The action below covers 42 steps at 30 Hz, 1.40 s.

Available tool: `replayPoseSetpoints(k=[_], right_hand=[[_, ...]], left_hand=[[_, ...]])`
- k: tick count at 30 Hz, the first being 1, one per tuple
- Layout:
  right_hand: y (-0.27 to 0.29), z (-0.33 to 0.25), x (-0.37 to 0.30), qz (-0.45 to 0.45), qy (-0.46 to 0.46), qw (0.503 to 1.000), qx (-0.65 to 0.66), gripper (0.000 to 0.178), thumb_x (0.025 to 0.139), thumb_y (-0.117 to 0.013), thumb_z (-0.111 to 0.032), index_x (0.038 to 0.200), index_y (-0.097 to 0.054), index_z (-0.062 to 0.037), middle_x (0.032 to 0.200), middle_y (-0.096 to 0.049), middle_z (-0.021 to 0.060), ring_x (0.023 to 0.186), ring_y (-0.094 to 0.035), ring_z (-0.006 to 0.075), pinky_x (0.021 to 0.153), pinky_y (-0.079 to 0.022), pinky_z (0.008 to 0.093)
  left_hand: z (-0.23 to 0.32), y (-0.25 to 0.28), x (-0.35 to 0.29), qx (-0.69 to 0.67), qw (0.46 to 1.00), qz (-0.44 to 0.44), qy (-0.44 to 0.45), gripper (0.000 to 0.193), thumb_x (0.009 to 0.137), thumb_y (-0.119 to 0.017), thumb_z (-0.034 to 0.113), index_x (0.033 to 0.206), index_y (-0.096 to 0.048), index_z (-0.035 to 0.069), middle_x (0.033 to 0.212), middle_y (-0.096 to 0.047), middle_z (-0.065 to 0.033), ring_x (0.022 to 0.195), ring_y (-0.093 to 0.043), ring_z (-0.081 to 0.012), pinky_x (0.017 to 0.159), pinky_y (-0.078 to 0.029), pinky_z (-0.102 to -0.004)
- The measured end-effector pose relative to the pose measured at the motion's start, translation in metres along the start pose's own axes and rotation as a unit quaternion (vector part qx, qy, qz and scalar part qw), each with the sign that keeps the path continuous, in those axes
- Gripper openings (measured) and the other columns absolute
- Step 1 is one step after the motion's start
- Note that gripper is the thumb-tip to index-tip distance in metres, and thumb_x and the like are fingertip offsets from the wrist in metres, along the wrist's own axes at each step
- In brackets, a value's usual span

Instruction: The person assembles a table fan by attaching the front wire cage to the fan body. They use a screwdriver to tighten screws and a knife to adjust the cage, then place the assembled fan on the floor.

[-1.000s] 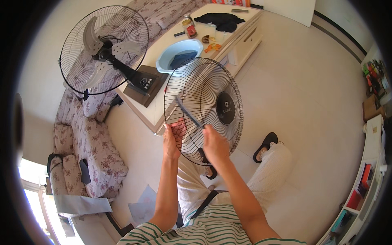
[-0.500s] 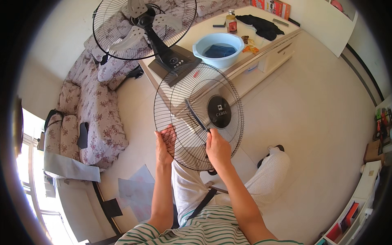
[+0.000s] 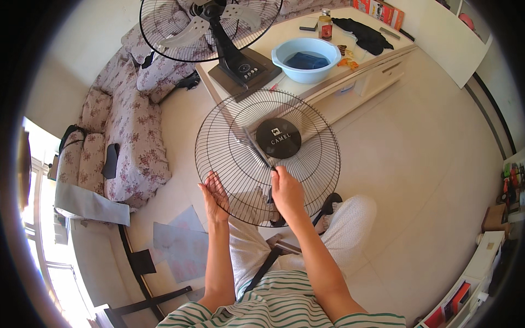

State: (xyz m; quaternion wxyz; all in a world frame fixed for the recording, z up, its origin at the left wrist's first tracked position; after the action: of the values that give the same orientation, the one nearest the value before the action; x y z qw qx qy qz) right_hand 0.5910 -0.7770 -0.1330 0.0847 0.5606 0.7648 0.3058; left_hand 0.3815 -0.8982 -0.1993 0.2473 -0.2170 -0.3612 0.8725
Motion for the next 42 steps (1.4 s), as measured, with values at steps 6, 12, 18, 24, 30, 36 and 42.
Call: replayPoseSetpoints(k=[6, 12, 18, 24, 30, 36, 42], right_hand=[[0.023, 0.051, -0.001, 0.037, -0.090, 0.995, 0.009, 0.020, 0.093, -0.047, -0.023, 0.092, -0.055, -0.0050, 0.067, -0.059, 0.0151, 0.062, -0.058, 0.0339, 0.055, -0.044, 0.0416], [-0.010, 0.018, -0.004, -0.029, -0.015, 0.997, -0.066, 0.020, 0.093, -0.047, -0.022, 0.096, -0.052, -0.0040, 0.066, -0.059, 0.0143, 0.059, -0.059, 0.0325, 0.053, -0.044, 0.0410], [-0.036, -0.002, 0.017, -0.070, 0.020, 0.986, -0.150, 0.018, 0.093, -0.045, -0.021, 0.094, -0.052, -0.0043, 0.067, -0.059, 0.0155, 0.060, -0.058, 0.0333, 0.055, -0.045, 0.0421], [-0.074, -0.010, 0.015, -0.121, 0.019, 0.959, -0.254, 0.018, 0.092, -0.044, -0.019, 0.091, -0.049, -0.0026, 0.074, -0.061, 0.0164, 0.061, -0.060, 0.0331, 0.056, -0.048, 0.0426], [-0.085, -0.035, 0.012, -0.225, -0.012, 0.957, -0.182, 0.018, 0.093, -0.044, -0.018, 0.086, -0.049, -0.0025, 0.061, -0.058, 0.0163, 0.059, -0.060, 0.0343, 0.055, -0.047, 0.0447], [-0.100, -0.039, 0.007, -0.260, 0.051, 0.932, -0.248, 0.021, 0.094, -0.043, -0.021, 0.089, -0.051, -0.0021, 0.061, -0.059, 0.0165, 0.058, -0.061, 0.0330, 0.054, -0.048, 0.0423], [-0.095, -0.039, 0.018, -0.250, 0.093, 0.938, -0.221, 0.017, 0.091, -0.047, -0.018, 0.087, -0.053, -0.0029, 0.061, -0.061, 0.0142, 0.054, -0.061, 0.0301, 0.050, -0.049, 0.0397]], left_hand=[[-0.012, 0.022, 0.013, -0.064, 0.997, 0.052, -0.007, 0.057, 0.094, -0.041, 0.040, 0.130, -0.034, -0.003, 0.141, -0.034, -0.0098, 0.132, -0.028, -0.0187, 0.111, -0.023, -0.0292], [-0.038, 0.056, 0.026, -0.056, 0.995, 0.088, 0.008, 0.055, 0.092, -0.044, 0.043, 0.126, -0.040, 0.000, 0.137, -0.040, -0.0067, 0.129, -0.033, -0.0175, 0.110, -0.025, -0.0284], [-0.058, 0.100, 0.033, 0.032, 0.979, 0.129, 0.155, 0.064, 0.081, -0.053, 0.059, 0.116, -0.050, 0.006, 0.121, -0.053, -0.0036, 0.111, -0.050, -0.0140, 0.095, -0.040, -0.0246], [-0.069, 0.116, 0.034, 0.053, 0.962, 0.145, 0.225, 0.059, 0.080, -0.056, 0.060, 0.105, -0.050, 0.007, 0.115, -0.057, -0.0035, 0.103, -0.054, -0.0137, 0.090, -0.045, -0.0255], [-0.064, 0.109, 0.032, 0.020, 0.965, 0.148, 0.214, 0.049, 0.084, -0.053, 0.056, 0.095, -0.049, 0.009, 0.116, -0.057, -0.0039, 0.105, -0.054, -0.0141, 0.092, -0.045, -0.0271], [-0.061, 0.100, 0.027, 0.021, 0.959, 0.137, 0.246, 0.057, 0.084, -0.054, 0.054, 0.109, -0.054, 0.003, 0.112, -0.058, -0.0025, 0.103, -0.054, -0.0114, 0.090, -0.044, -0.0223], [-0.052, 0.100, 0.030, 0.027, 0.964, 0.134, 0.229, 0.047, 0.085, -0.054, 0.052, 0.098, -0.056, 0.007, 0.101, -0.063, -0.0019, 0.092, -0.059, -0.0102, 0.080, -0.048, -0.0216]])
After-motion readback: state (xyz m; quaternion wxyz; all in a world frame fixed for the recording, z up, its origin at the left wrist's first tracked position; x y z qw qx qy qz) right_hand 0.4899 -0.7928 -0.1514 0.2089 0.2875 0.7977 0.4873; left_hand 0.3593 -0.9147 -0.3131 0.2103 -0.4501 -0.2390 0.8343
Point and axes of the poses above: each hand's wrist, its own x-axis towards the middle knuckle, its own y-axis out of the back of the hand, z = x × y, the point moved 7 cm from there along x, towards the middle knuckle
